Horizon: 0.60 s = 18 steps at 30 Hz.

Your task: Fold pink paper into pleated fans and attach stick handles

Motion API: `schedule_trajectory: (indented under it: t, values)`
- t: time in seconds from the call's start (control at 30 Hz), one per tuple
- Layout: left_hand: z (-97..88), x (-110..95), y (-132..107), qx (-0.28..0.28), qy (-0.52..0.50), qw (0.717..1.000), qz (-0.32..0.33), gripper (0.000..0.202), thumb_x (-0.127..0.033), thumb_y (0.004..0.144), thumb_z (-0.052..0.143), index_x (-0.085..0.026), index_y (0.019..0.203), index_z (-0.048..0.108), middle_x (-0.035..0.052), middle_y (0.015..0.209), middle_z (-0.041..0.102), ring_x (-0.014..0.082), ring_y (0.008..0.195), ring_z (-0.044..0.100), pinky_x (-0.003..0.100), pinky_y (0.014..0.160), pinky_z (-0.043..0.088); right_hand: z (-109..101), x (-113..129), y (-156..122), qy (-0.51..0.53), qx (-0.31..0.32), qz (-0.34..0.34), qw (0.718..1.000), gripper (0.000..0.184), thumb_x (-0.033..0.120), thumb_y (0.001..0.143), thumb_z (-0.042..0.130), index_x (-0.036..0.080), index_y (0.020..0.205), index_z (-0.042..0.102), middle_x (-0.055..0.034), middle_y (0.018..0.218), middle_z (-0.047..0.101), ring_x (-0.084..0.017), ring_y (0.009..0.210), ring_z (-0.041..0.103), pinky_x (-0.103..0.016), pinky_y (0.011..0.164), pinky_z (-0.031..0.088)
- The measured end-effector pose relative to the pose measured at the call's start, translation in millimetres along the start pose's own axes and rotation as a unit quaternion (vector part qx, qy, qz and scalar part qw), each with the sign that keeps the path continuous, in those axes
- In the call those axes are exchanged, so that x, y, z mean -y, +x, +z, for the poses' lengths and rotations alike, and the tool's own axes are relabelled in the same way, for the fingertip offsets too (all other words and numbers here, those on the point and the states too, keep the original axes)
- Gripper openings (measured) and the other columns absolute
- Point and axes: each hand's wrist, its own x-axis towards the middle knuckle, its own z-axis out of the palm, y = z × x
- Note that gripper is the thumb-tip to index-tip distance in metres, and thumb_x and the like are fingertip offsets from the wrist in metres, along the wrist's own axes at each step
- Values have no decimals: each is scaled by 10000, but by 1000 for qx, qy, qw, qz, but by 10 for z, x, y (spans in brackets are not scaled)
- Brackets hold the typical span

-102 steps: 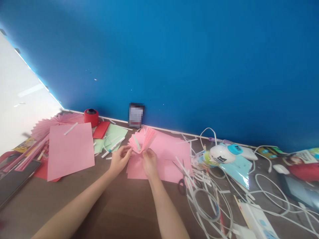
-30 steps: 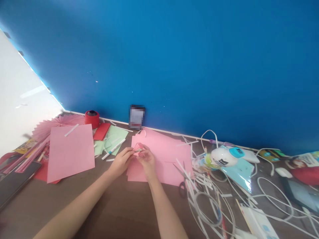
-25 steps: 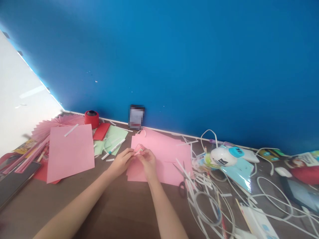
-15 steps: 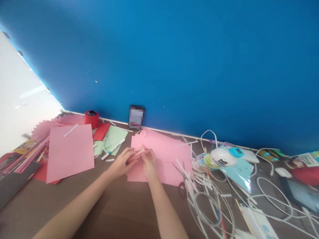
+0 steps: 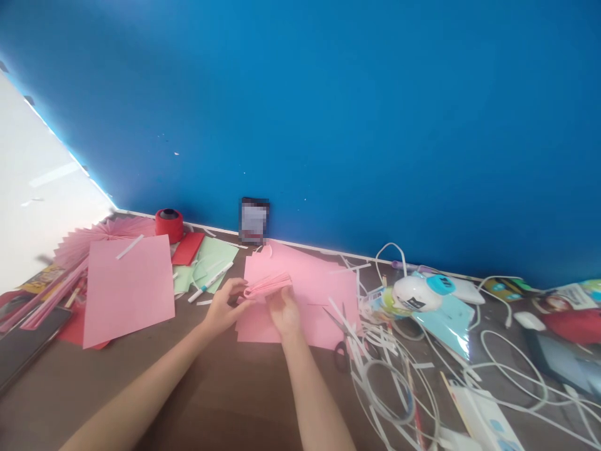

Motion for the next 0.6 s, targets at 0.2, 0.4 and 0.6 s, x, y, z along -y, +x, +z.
schedule_trajectory:
  t: [0.2, 0.4, 0.6]
  values:
    - [-23, -42, -4, -28, 45, 996, 77, 213, -190, 747, 561, -185, 952, 617, 55, 961, 682, 174, 854, 635, 271, 742, 489, -98, -4, -11, -35, 0, 7, 999, 257, 375, 583, 763, 239, 769, 649, 5, 824, 684, -172, 875, 616, -328, 828, 490]
    - [-19, -74, -3, -21, 9, 997, 80, 186, -191, 749, 559, -172, 901, 663, 64, 903, 700, 185, 803, 642, 278, 698, 489, -178, 10, -20, -94, 8, -15, 995, 292, 441, 551, 760, 273, 762, 650, -9, 808, 687, -234, 912, 612, -433, 862, 454]
    - [-11, -60, -26, -8, -4, 997, 81, 123, -195, 746, 567, -159, 807, 668, 58, 786, 701, 165, 700, 630, 254, 630, 468, -240, 17, -28, -110, -10, -27, 994, 299, 422, 569, 753, 294, 819, 650, -10, 823, 688, -247, 930, 607, -460, 849, 448]
